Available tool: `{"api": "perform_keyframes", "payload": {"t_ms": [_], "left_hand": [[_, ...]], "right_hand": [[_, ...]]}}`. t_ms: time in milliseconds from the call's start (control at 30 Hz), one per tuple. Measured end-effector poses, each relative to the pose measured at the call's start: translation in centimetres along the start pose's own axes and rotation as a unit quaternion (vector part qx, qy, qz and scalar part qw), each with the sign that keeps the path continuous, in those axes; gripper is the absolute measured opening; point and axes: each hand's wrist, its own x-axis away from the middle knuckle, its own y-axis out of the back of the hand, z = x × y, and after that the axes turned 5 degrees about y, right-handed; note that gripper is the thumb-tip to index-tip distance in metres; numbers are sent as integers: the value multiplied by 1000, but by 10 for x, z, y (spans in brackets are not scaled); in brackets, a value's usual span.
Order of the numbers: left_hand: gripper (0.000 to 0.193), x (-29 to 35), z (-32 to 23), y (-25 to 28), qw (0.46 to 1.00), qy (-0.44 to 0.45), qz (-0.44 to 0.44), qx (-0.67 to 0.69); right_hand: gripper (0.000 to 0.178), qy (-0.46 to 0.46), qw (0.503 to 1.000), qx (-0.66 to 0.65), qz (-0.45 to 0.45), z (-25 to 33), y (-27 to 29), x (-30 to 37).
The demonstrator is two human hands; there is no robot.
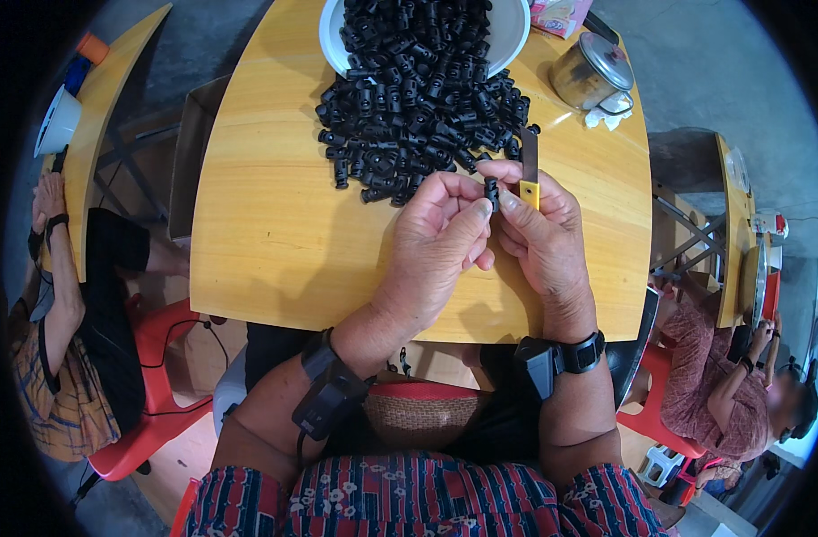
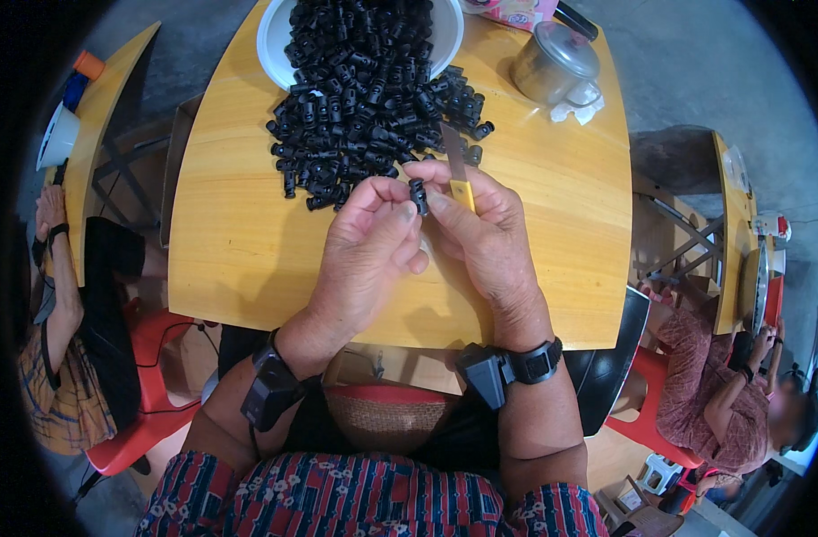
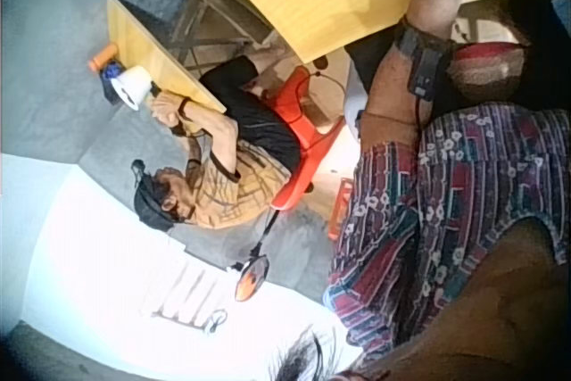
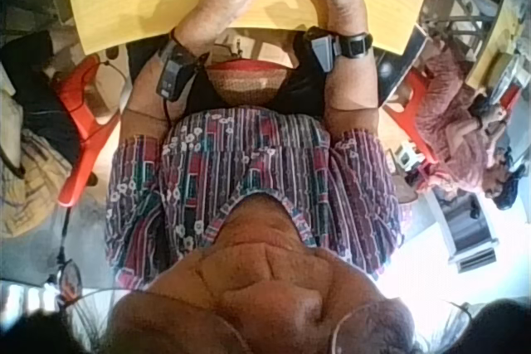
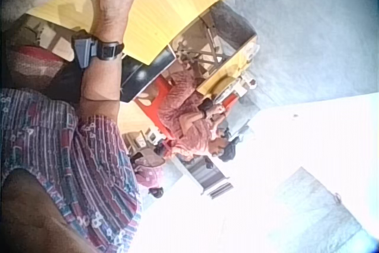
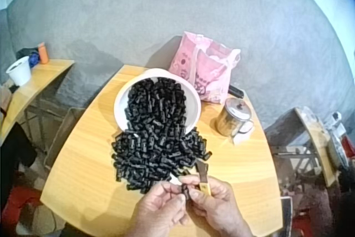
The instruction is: Removing excess material or flash from small black plastic molded parts using a craft knife.
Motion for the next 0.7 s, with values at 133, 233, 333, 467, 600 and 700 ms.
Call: {"api": "perform_keyframes", "payload": {"t_ms": [133, 233, 333, 467, 600, 700], "left_hand": [[11, 0, 2, 1, 1000, 5, -10, 10], [11, 0, 2, 4, 999, 20, 16, 21], [12, 0, 3, -1, 1000, 9, -12, 20], [12, 0, 3, 0, 1000, -2, -6, -5], [16, 1, 2, 1, 998, 23, -6, 50], [19, 1, 3, 2, 997, 24, 0, 71]], "right_hand": [[26, 11, 1000, 1, 6, -2, 2, 0], [25, 11, 1000, 13, 3, -2, 0, 0], [26, 25, 999, 26, 4, -3, 0, -1], [27, 35, 999, 35, 6, -3, -1, -1], [30, 38, 999, -8, -5, -4, -1, 0], [35, 48, 998, 27, -11, -5, -3, 0]]}}
